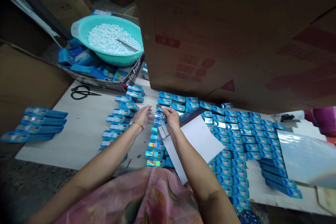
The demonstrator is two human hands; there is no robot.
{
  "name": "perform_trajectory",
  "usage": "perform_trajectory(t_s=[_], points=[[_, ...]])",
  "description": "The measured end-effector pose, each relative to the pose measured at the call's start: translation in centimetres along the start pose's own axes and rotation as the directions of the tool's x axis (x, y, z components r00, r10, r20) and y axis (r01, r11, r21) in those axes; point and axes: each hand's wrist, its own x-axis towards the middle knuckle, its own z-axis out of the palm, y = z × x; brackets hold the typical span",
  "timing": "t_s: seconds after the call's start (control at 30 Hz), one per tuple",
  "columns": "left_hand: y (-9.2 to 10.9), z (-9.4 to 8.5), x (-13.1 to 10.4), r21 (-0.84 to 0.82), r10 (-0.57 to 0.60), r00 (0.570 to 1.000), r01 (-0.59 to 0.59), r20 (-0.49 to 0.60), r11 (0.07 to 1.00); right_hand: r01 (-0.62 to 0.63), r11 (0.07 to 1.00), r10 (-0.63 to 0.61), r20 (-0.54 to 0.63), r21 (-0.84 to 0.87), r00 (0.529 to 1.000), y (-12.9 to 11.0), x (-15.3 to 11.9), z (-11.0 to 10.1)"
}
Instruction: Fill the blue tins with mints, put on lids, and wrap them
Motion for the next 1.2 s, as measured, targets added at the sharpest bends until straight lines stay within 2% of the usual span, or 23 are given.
perform_trajectory(t_s=[0.1,0.2,0.33,0.4,0.47,0.6,0.7,0.87,1.07,1.2], points=[[0.1,0.1,0.2,-0.022,-0.081,0.993,0.083,0.082,0.996,-0.018,0.999,0.018,0.017,0.036,1.0,-0.3,-0.2,-0.1],[0.1,0.4,0.2,-0.041,-0.099,0.981,0.108,0.168,0.993,-0.048,0.997,0.047,0.01,0.062,0.999,-0.4,-0.2,-0.2],[0.0,0.3,0.4,-0.092,-0.142,0.963,0.167,0.229,0.982,-0.042,0.996,0.04,0.035,0.08,0.999,-0.4,-0.3,-0.3],[0.0,0.1,0.5,-0.067,-0.124,0.967,0.142,0.221,0.988,-0.029,0.997,0.03,-0.01,0.07,0.999,-0.1,-0.2,-0.3],[-0.1,-0.3,0.7,-0.003,-0.068,0.984,0.069,0.165,0.998,-0.006,1.0,0.007,-0.106,0.013,0.994,0.4,0.0,-0.2],[0.0,-0.7,1.8,0.125,0.048,0.995,-0.059,0.085,0.99,0.114,0.972,-0.163,-0.239,-0.208,0.957,2.0,0.9,0.1],[0.3,-0.7,3.1,0.18,0.092,0.989,-0.112,0.118,0.977,0.151,0.894,-0.278,-0.259,-0.423,0.925,2.9,1.5,0.5],[0.4,-0.3,5.1,0.253,0.087,0.986,-0.122,0.144,0.96,0.077,0.667,-0.403,-0.271,-0.741,0.874,3.6,1.9,0.9],[0.1,-0.2,6.3,0.286,0.07,0.987,-0.11,0.148,0.952,0.035,0.502,-0.475,-0.241,-0.864,0.846,4.2,2.2,1.1],[-1.0,0.3,6.4,0.315,0.087,0.987,-0.125,0.133,0.941,0.036,0.403,-0.487,-0.181,-0.914,0.854,4.2,2.4,1.2]])
